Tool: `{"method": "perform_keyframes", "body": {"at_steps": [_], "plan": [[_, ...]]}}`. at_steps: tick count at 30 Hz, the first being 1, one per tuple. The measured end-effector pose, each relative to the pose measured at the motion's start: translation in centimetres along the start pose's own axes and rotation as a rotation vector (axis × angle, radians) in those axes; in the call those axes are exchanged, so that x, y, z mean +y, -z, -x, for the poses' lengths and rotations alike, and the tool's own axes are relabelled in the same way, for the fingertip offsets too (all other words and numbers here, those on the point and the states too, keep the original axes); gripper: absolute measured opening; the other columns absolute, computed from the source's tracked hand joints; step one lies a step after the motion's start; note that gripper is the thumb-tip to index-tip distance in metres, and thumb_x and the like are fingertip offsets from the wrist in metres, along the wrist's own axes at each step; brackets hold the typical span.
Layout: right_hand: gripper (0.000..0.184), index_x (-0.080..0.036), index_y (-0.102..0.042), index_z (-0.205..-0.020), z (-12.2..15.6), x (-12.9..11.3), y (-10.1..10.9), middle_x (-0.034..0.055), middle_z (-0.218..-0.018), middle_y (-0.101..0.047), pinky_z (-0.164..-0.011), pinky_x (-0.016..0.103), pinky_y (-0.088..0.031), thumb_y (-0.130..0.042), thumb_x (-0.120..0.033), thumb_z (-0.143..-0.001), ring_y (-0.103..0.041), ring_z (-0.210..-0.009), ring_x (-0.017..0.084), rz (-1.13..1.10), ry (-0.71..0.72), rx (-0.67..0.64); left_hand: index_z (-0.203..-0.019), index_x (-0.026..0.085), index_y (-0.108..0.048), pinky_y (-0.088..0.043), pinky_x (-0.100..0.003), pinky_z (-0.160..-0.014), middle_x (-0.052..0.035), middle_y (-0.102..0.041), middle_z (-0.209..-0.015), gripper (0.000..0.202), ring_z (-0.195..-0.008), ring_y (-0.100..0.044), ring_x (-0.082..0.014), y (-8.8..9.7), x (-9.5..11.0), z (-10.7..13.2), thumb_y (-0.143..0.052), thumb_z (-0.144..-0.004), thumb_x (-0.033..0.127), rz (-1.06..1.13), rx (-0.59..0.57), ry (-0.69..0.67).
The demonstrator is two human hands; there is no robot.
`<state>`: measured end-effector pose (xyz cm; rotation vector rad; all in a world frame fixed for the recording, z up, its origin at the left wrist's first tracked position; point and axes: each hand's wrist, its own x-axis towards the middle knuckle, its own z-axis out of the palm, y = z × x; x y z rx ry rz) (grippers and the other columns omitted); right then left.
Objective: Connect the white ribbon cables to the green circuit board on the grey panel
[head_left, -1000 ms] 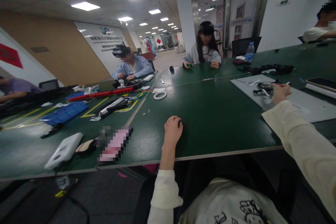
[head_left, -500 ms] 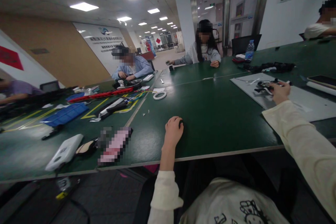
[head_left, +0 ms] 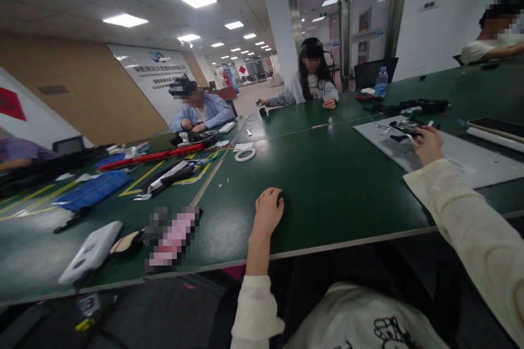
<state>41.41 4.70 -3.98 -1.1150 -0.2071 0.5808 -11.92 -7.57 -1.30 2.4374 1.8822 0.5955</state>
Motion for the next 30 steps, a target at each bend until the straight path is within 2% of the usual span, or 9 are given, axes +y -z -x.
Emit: {"method": "perform_keyframes", "body": {"at_steps": [3,5,9,12,15,20,22,26,30], "plan": [[0.027,-0.021,-0.046,-0.084,-0.2,-0.2,-0.4,-0.0014,-0.082,-0.055,-0.066,0.025,-0.045,-0.049,0.004,-0.074,-0.056,-0.068,0.009,-0.214,-0.056,-0.027,-0.115,0.021,-0.060,-0.040,-0.044,-0.104,-0.0094,-0.060,-0.124,0.029,-0.122,-0.051,-0.0233,0.0,-0.1,-0.1,-0.045,-0.090,0.018,0.000,0.001,-0.011],[0.026,-0.020,-0.048,-0.087,-0.1,-0.8,-0.9,-0.0011,-0.082,-0.055,-0.066,0.023,-0.044,-0.049,0.003,-0.075,-0.056,-0.069,0.008,-0.293,-0.034,-0.088,-0.115,0.021,-0.060,-0.040,-0.044,-0.104,-0.0096,-0.059,-0.124,0.030,-0.122,-0.051,-0.0236,0.0,-0.2,-0.1,-0.045,-0.090,0.019,-0.003,-0.004,-0.019],[0.020,-0.019,-0.053,-0.092,1.7,-2.4,-2.4,-0.0004,-0.083,-0.059,-0.067,0.022,-0.046,-0.053,-0.003,-0.080,-0.056,-0.070,0.008,-0.277,-0.001,-0.253,-0.115,0.022,-0.060,-0.041,-0.043,-0.103,-0.0085,-0.060,-0.123,0.030,-0.119,-0.053,-0.0235,-0.1,-0.2,-0.2,-0.045,-0.089,0.018,-0.022,-0.011,-0.011],[0.020,-0.021,-0.056,-0.091,4.8,-2.8,-3.9,-0.0017,-0.081,-0.062,-0.062,0.020,-0.047,-0.060,-0.006,-0.077,-0.057,-0.068,0.009,-0.163,-0.092,-0.412,-0.113,0.022,-0.061,-0.041,-0.043,-0.103,-0.0081,-0.061,-0.123,0.029,-0.120,-0.053,-0.0236,0.0,-0.1,-0.3,-0.045,-0.089,0.018,-0.033,-0.008,-0.008],[0.024,-0.021,-0.062,-0.088,8.8,-1.8,-5.4,-0.0025,-0.078,-0.066,-0.053,0.018,-0.049,-0.069,-0.007,-0.070,-0.060,-0.063,0.009,-0.018,-0.216,-0.592,-0.111,0.023,-0.061,-0.041,-0.043,-0.103,-0.0076,-0.061,-0.123,0.027,-0.120,-0.053,-0.0241,0.3,0.2,-0.3,-0.046,-0.089,0.019,-0.031,0.025,-0.002],[0.027,-0.022,-0.069,-0.087,15.6,1.0,-7.3,0.0001,-0.082,-0.071,-0.053,0.020,-0.054,-0.074,-0.005,-0.066,-0.066,-0.068,0.012,0.103,-0.397,-0.987,-0.113,0.021,-0.060,-0.044,-0.039,-0.101,-0.0082,-0.062,-0.117,0.028,-0.111,-0.058,-0.0223,1.3,0.5,-0.5,-0.043,-0.090,0.019,0.045,0.269,0.053],[0.028,-0.021,-0.071,-0.088,17.9,1.8,-7.7,0.0015,-0.084,-0.072,-0.053,0.021,-0.055,-0.076,-0.004,-0.067,-0.067,-0.070,0.013,0.126,-0.454,-1.098,-0.115,0.020,-0.058,-0.045,-0.038,-0.101,-0.0092,-0.062,-0.116,0.029,-0.111,-0.058,-0.0220,1.6,0.6,-0.4,-0.041,-0.091,0.020,0.085,0.364,0.065],[0.024,-0.020,-0.072,-0.088,21.6,2.7,-7.9,0.0031,-0.088,-0.072,-0.050,0.019,-0.054,-0.077,-0.007,-0.068,-0.067,-0.066,0.012,0.130,-0.497,-1.235,-0.120,0.018,-0.055,-0.044,-0.037,-0.103,-0.0108,-0.059,-0.119,0.031,-0.114,-0.056,-0.0213,1.8,0.9,-0.2,-0.040,-0.093,0.023,0.134,0.450,0.069],[0.021,-0.021,-0.071,-0.087,24.4,3.2,-8.0,0.0019,-0.091,-0.072,-0.056,0.020,-0.056,-0.076,-0.009,-0.071,-0.068,-0.073,0.013,0.192,-0.561,-1.264,-0.127,0.017,-0.050,-0.046,-0.037,-0.099,-0.0138,-0.055,-0.126,0.036,-0.113,-0.058,-0.0215,1.3,0.8,-0.2,-0.042,-0.094,0.029,0.173,0.427,0.139]]}}
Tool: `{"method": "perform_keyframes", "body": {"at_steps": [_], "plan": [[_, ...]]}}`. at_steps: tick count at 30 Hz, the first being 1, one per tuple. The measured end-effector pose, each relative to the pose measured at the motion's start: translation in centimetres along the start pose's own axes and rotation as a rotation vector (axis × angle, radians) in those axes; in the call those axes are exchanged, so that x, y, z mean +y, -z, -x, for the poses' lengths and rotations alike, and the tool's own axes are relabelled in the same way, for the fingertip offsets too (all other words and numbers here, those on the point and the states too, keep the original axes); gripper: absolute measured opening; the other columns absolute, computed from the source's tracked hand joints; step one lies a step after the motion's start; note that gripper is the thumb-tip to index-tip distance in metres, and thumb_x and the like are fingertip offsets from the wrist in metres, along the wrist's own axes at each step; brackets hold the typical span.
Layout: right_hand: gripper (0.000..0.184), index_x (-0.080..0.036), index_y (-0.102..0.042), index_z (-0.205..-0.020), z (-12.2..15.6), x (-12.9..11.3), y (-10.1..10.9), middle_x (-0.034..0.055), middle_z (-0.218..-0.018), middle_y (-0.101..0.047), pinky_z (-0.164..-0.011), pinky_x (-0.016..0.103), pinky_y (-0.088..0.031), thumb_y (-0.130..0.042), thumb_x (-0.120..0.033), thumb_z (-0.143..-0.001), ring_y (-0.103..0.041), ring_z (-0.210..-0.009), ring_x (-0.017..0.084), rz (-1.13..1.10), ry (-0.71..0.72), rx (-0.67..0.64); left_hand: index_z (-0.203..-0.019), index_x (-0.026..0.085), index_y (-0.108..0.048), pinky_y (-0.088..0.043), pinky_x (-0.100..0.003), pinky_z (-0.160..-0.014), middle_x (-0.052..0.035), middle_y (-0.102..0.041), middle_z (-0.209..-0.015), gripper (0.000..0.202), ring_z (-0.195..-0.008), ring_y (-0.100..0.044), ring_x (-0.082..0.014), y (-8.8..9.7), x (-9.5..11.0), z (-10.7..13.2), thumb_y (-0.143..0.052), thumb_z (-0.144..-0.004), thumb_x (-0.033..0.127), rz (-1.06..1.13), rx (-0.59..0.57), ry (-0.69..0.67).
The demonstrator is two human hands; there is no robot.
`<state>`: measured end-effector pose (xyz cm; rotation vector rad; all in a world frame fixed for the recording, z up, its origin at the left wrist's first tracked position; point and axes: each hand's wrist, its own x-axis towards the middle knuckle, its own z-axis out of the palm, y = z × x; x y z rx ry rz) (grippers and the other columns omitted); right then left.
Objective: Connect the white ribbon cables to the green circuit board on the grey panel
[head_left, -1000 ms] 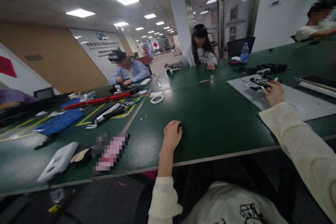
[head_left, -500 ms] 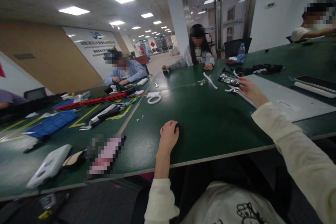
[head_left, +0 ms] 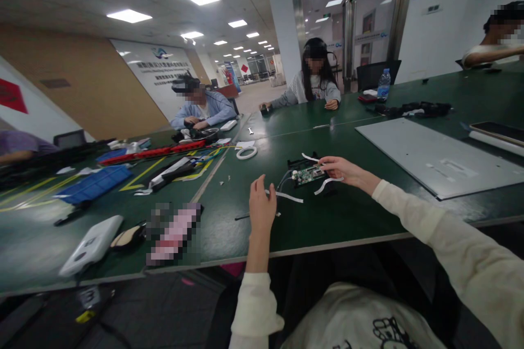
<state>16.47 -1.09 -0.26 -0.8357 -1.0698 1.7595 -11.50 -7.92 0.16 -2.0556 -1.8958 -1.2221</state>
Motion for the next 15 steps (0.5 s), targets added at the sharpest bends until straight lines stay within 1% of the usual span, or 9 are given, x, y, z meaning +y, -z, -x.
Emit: {"method": "perform_keyframes", "body": {"at_steps": [2,3,6,8,11,15], "plan": [[0.022,-0.022,-0.070,-0.088,0.1,0.4,-0.9,0.0019,-0.093,-0.071,-0.058,0.020,-0.056,-0.075,-0.009,-0.071,-0.068,-0.075,0.013,0.000,-0.028,0.001,-0.129,0.015,-0.049,-0.049,-0.035,-0.092,-0.0146,-0.058,-0.122,0.039,-0.104,-0.062,-0.0210,-0.2,-0.2,0.0,-0.043,-0.094,0.033,0.021,-0.063,0.071],[0.022,-0.021,-0.070,-0.088,0.1,0.6,-1.3,0.0018,-0.094,-0.071,-0.058,0.020,-0.055,-0.075,-0.009,-0.070,-0.068,-0.075,0.012,-0.006,-0.033,0.000,-0.127,0.015,-0.050,-0.050,-0.035,-0.087,-0.0137,-0.061,-0.117,0.039,-0.098,-0.064,-0.0206,-0.2,-0.3,0.1,-0.042,-0.094,0.035,0.029,-0.105,0.108],[0.022,-0.020,-0.068,-0.087,0.3,1.0,-1.8,0.0020,-0.095,-0.071,-0.052,0.016,-0.051,-0.074,-0.007,-0.069,-0.066,-0.070,0.010,-0.023,-0.025,0.006,-0.117,0.018,-0.058,-0.049,-0.031,-0.077,-0.0074,-0.069,-0.092,0.035,-0.083,-0.065,-0.0195,-0.1,-0.4,0.0,-0.042,-0.094,0.038,0.004,-0.205,0.188],[0.022,-0.018,-0.067,-0.087,0.4,1.1,-1.8,0.0027,-0.094,-0.070,-0.047,0.014,-0.047,-0.074,-0.007,-0.068,-0.064,-0.065,0.008,-0.014,-0.020,0.028,-0.108,0.019,-0.062,-0.047,-0.029,-0.075,-0.0055,-0.069,-0.084,0.031,-0.080,-0.064,-0.0192,0.1,-0.4,-0.1,-0.044,-0.093,0.039,-0.057,-0.219,0.209],[0.023,-0.016,-0.066,-0.087,0.7,1.2,-1.5,0.0028,-0.089,-0.069,-0.043,0.012,-0.042,-0.075,-0.007,-0.068,-0.059,-0.057,0.005,0.006,-0.022,0.055,-0.097,0.019,-0.066,-0.044,-0.028,-0.072,-0.0069,-0.069,-0.084,0.031,-0.080,-0.063,-0.0195,0.3,-0.4,-0.2,-0.044,-0.093,0.041,-0.167,-0.223,0.217],[0.023,-0.016,-0.066,-0.090,0.9,1.3,-1.1,0.0028,-0.087,-0.067,-0.042,0.012,-0.041,-0.074,-0.008,-0.069,-0.057,-0.056,0.005,0.019,-0.027,0.040,-0.089,0.020,-0.067,-0.041,-0.029,-0.068,-0.0089,-0.068,-0.088,0.038,-0.082,-0.062,-0.0219,0.3,-0.5,-0.1,-0.039,-0.093,0.045,-0.283,-0.279,0.224]]}}
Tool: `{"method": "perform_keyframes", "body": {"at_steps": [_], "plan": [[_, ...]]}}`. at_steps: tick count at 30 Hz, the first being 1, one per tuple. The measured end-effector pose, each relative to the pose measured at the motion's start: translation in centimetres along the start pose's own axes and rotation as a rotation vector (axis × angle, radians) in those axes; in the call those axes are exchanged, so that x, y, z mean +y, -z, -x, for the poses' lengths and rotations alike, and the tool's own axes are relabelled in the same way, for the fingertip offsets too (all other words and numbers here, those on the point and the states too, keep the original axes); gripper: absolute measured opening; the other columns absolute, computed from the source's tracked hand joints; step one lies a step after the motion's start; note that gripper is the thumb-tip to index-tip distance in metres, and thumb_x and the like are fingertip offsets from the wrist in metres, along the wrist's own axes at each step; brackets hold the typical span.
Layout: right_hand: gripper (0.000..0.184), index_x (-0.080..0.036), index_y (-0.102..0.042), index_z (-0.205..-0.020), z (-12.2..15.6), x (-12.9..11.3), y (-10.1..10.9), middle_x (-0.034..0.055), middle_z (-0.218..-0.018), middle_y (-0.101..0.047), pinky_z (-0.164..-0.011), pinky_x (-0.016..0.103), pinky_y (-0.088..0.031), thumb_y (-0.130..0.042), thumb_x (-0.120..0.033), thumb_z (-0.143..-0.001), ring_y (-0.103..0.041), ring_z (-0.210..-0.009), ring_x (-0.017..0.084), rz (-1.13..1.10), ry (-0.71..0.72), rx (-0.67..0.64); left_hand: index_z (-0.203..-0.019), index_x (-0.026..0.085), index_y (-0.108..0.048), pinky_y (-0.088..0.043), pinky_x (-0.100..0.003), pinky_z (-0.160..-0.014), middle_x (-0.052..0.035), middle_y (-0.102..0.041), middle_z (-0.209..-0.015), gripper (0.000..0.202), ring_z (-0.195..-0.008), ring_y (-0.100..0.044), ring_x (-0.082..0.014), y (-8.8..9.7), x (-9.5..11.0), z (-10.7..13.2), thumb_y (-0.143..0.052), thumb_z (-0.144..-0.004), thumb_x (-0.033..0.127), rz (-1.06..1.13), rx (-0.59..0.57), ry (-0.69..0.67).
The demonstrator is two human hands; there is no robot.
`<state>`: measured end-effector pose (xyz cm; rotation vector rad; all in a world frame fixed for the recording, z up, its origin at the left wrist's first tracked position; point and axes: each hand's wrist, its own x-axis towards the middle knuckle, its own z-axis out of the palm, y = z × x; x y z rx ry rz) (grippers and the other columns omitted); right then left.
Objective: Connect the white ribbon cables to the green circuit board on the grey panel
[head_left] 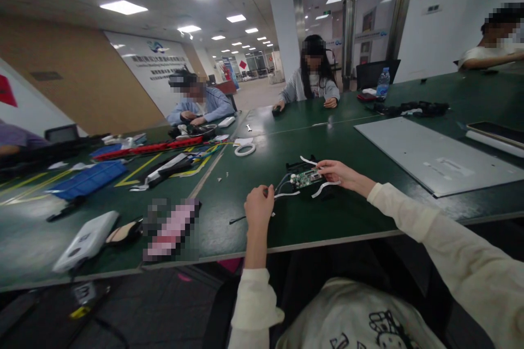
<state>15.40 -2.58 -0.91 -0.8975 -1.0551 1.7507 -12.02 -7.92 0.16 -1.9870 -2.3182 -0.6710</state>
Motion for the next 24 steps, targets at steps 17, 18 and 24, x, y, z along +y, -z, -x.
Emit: {"method": "perform_keyframes", "body": {"at_steps": [17,18,24], "plan": [[0.072,-0.019,-0.042,-0.138,0.0,0.4,0.7,0.0075,-0.100,-0.067,-0.058,0.019,-0.053,-0.072,-0.015,-0.073,-0.066,-0.075,0.013,0.257,0.041,0.142,-0.079,0.021,-0.062,-0.036,-0.029,-0.065,-0.0040,-0.066,-0.079,0.035,-0.079,-0.059,-0.0207,-0.4,-0.1,0.0,-0.046,-0.089,0.051,0.034,-0.105,-0.111],[0.075,-0.019,-0.038,-0.141,-0.1,0.4,0.8,0.0081,-0.101,-0.067,-0.060,0.020,-0.054,-0.072,-0.016,-0.074,-0.067,-0.076,0.014,0.274,0.039,0.154,-0.077,0.021,-0.062,-0.037,-0.029,-0.066,-0.0048,-0.066,-0.081,0.037,-0.081,-0.059,-0.0214,-0.3,0.0,0.0,-0.046,-0.089,0.052,0.020,-0.105,-0.120],[0.082,-0.018,-0.026,-0.148,-0.9,0.6,2.1,0.0067,-0.099,-0.070,-0.079,0.028,-0.055,-0.069,-0.022,-0.078,-0.068,-0.084,0.017,0.608,0.160,0.218,-0.074,0.020,-0.062,-0.040,-0.034,-0.074,-0.0065,-0.063,-0.087,0.041,-0.089,-0.057,-0.0243,-0.1,0.2,0.5,-0.050,-0.086,0.058,0.005,-0.122,-0.210]]}}
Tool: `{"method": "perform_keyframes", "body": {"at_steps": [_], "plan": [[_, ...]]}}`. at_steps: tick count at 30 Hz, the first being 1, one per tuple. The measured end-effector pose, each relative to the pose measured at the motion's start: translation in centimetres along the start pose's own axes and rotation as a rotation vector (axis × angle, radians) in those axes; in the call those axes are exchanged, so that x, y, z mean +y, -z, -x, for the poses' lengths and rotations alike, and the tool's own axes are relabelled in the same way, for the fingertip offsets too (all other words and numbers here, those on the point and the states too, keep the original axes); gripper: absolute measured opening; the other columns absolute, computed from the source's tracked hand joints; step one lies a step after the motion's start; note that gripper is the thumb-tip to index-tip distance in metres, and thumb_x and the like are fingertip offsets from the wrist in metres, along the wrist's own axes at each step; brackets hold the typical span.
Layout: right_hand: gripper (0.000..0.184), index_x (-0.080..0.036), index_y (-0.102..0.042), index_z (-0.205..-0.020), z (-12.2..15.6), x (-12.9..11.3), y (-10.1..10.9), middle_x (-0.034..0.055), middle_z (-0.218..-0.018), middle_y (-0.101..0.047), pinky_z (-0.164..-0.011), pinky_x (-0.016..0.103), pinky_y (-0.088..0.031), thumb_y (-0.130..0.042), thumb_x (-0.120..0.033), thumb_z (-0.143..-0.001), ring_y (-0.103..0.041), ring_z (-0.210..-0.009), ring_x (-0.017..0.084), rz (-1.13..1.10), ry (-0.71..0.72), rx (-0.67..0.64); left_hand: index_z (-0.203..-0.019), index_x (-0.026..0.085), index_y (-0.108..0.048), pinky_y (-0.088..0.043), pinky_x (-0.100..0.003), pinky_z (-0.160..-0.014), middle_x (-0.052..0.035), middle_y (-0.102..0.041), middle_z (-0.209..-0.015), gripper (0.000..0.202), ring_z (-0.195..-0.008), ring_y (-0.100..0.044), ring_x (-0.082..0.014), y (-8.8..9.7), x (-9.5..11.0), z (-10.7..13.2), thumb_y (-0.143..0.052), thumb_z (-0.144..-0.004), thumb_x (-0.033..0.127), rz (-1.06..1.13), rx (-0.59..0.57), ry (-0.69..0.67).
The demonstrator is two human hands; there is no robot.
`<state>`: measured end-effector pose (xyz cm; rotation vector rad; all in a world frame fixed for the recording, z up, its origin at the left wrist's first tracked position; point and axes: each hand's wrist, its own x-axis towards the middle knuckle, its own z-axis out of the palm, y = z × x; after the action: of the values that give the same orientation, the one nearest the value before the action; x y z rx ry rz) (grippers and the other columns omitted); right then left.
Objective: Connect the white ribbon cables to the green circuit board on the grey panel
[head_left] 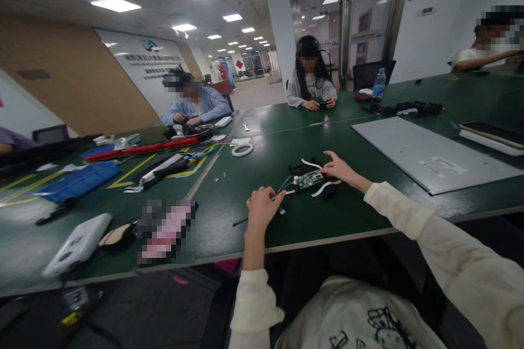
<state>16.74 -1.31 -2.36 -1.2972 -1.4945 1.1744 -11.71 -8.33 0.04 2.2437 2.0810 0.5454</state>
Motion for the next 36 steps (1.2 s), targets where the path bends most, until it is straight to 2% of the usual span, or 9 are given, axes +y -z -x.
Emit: {"method": "perform_keyframes", "body": {"at_steps": [5,8,12,17,21,25,30,33,36], "plan": [[0.075,-0.016,-0.024,-0.151,0.0,0.0,0.6,0.0085,-0.100,-0.072,-0.083,0.032,-0.053,-0.061,-0.026,-0.086,-0.068,-0.088,0.020,0.370,0.147,0.081,-0.077,0.021,-0.062,-0.041,-0.033,-0.076,-0.0048,-0.062,-0.087,0.032,-0.086,-0.056,-0.0215,-0.2,-0.2,0.0,-0.056,-0.084,0.052,0.069,-0.025,-0.086],[0.072,-0.015,-0.026,-0.151,0.5,-0.4,1.0,0.0097,-0.099,-0.072,-0.084,0.035,-0.053,-0.058,-0.024,-0.088,-0.068,-0.090,0.022,0.559,0.204,0.190,-0.077,0.021,-0.061,-0.041,-0.031,-0.075,-0.0035,-0.062,-0.084,0.023,-0.082,-0.056,-0.0193,-0.4,-0.3,-0.3,-0.056,-0.085,0.043,0.135,0.001,-0.109],[0.063,-0.016,-0.034,-0.147,0.9,-1.3,1.1,0.0091,-0.104,-0.070,-0.086,0.036,-0.052,-0.056,-0.022,-0.088,-0.067,-0.093,0.021,0.554,0.315,0.232,-0.081,0.021,-0.060,-0.042,-0.030,-0.076,-0.0016,-0.063,-0.084,0.015,-0.081,-0.057,-0.0171,-0.2,-0.3,-0.5,-0.054,-0.085,0.033,0.275,0.056,-0.153],[0.032,-0.018,-0.062,-0.120,1.9,-4.2,-0.6,0.0081,-0.111,-0.068,-0.090,0.032,-0.049,-0.053,-0.023,-0.090,-0.064,-0.101,0.018,0.382,0.557,0.066,-0.083,0.021,-0.062,-0.046,-0.027,-0.076,0.0002,-0.066,-0.083,0.018,-0.082,-0.060,-0.0158,1.0,0.0,-0.3,-0.052,-0.084,0.035,0.495,0.079,-0.142],[0.030,-0.020,-0.067,-0.114,3.1,-7.2,-3.3,0.0070,-0.115,-0.067,-0.090,0.031,-0.047,-0.053,-0.032,-0.091,-0.062,-0.104,0.019,0.301,0.633,-0.166,-0.082,0.020,-0.063,-0.048,-0.027,-0.079,-0.0003,-0.067,-0.085,0.019,-0.084,-0.061,-0.0161,2.2,0.6,-0.5,-0.052,-0.082,0.035,0.544,0.044,-0.141],[0.026,-0.019,-0.073,-0.102,2.9,-8.3,-5.6,0.0046,-0.095,-0.072,-0.081,0.028,-0.047,-0.060,-0.037,-0.087,-0.065,-0.087,0.017,0.348,0.601,-0.345,-0.081,0.020,-0.065,-0.047,-0.029,-0.086,-0.0017,-0.067,-0.087,0.016,-0.088,-0.061,-0.0165,3.3,1.3,-1.5,-0.054,-0.080,0.032,0.499,0.013,-0.249],[0.018,-0.015,-0.071,-0.085,0.9,-7.5,-6.5,0.0022,-0.073,-0.068,-0.064,0.023,-0.044,-0.065,-0.032,-0.081,-0.061,-0.067,0.013,0.198,0.459,-0.309,-0.082,0.020,-0.067,-0.047,-0.029,-0.086,-0.0030,-0.067,-0.090,0.020,-0.090,-0.061,-0.0169,4.2,1.9,-3.8,-0.055,-0.083,0.035,0.503,0.011,-0.323],[0.021,-0.014,-0.069,-0.082,-0.1,-7.7,-6.3,0.0020,-0.071,-0.065,-0.059,0.021,-0.043,-0.067,-0.035,-0.079,-0.057,-0.061,0.010,-0.033,0.369,-0.211,-0.098,0.019,-0.066,-0.047,-0.029,-0.086,-0.0034,-0.067,-0.095,0.025,-0.093,-0.060,-0.0166,3.6,2.2,-6.1,-0.047,-0.088,0.033,0.531,0.149,-0.211],[0.028,-0.015,-0.068,-0.094,-0.4,-8.4,-6.7,0.0009,-0.073,-0.063,-0.055,0.020,-0.043,-0.064,-0.039,-0.081,-0.052,-0.056,0.008,-0.217,0.307,-0.131,-0.098,0.016,-0.064,-0.046,-0.030,-0.083,-0.0049,-0.067,-0.089,0.023,-0.087,-0.059,-0.0176,1.7,2.7,-8.7,-0.047,-0.087,0.027,0.446,0.253,-0.083]]}}
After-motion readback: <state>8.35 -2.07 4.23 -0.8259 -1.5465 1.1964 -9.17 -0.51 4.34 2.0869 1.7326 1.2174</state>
